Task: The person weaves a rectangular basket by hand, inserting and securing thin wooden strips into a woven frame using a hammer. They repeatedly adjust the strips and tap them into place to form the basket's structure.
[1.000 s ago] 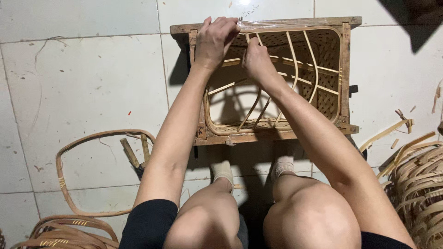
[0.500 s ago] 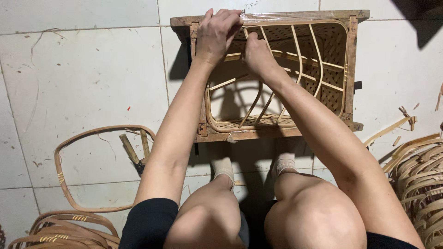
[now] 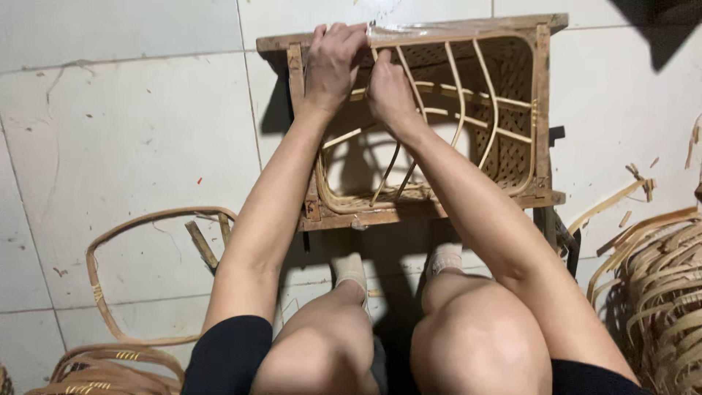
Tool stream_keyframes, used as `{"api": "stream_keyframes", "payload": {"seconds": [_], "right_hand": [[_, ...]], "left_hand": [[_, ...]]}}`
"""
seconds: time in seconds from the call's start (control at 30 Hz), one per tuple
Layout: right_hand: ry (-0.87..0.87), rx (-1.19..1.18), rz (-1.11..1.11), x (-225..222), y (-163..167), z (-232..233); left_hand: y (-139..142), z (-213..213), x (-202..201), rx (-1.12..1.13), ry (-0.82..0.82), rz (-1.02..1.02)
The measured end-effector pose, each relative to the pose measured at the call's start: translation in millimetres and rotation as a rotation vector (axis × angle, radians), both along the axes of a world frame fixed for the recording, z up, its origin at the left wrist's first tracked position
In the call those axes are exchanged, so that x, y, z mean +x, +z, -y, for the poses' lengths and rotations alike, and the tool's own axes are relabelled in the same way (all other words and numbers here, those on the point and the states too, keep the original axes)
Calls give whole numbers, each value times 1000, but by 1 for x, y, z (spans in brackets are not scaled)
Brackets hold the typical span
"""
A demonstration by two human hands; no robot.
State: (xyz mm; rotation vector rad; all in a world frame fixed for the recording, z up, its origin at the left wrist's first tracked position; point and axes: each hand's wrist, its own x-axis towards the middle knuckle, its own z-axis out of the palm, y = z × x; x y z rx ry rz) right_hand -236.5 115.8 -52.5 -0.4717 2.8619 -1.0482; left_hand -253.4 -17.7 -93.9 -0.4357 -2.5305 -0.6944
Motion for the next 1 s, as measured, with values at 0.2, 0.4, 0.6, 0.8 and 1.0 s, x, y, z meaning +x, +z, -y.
{"api": "stream_keyframes", "payload": {"seconds": [0.2,0.4,0.6,0.8,1.0], "right_hand": [[100,231,254,14,44,-34],[164,-1115,606,39,100,-161],[0,-2144,867,81,60,-190],[102,-1683,642,104,44,-202],[77,-1729,671,115,44,-207]], "left_hand": [[1,6,7,36,-32,183],[19,-11,42,-23,39,116],[45,-136,120,382,-369,41],[59,-177,159,381,-562,165],[59,-193,172,65,-504,78]]}}
